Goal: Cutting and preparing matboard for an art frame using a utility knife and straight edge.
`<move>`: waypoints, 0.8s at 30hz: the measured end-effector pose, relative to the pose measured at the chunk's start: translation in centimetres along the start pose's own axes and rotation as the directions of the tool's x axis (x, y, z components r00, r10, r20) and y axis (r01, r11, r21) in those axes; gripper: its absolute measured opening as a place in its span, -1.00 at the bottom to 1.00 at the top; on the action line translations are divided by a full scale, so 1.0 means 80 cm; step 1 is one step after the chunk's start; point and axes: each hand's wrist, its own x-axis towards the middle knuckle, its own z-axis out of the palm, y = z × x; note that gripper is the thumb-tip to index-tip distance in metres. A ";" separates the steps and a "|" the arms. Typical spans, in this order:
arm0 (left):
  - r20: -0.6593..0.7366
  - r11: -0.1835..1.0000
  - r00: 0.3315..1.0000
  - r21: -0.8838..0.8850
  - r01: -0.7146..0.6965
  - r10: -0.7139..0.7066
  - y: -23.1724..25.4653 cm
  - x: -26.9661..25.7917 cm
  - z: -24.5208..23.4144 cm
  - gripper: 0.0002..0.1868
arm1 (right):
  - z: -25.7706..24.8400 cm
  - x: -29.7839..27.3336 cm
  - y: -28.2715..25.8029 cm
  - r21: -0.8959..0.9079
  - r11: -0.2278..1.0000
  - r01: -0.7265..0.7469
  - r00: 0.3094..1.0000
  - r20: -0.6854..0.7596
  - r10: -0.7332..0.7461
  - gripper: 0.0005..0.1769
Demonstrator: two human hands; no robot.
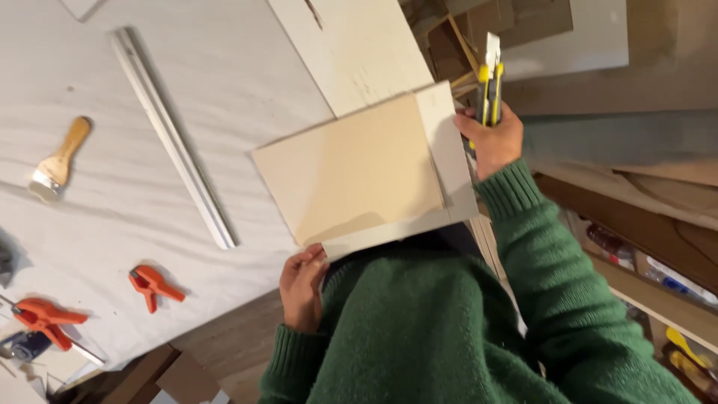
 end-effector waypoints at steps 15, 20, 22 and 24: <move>-0.072 0.994 0.993 0.069 -0.085 0.090 -0.038 -0.024 0.087 -0.82 | -0.021 0.070 -0.047 0.182 0.983 -0.019 0.999 0.038 0.012 -0.75; 0.077 0.596 0.873 0.702 -0.390 0.481 0.007 -0.030 0.167 -0.76 | -0.031 0.070 -0.052 0.074 0.994 -0.075 0.994 0.079 0.070 -0.76; 0.226 0.339 0.783 0.807 -0.483 0.580 0.029 -0.018 0.207 -0.71 | -0.032 0.067 -0.048 0.026 0.994 -0.108 0.990 0.096 0.105 -0.75; 0.549 -0.074 0.594 0.768 -0.637 0.588 0.047 0.000 0.245 -0.55 | -0.032 0.065 -0.041 0.010 0.993 -0.114 0.987 0.117 0.112 -0.73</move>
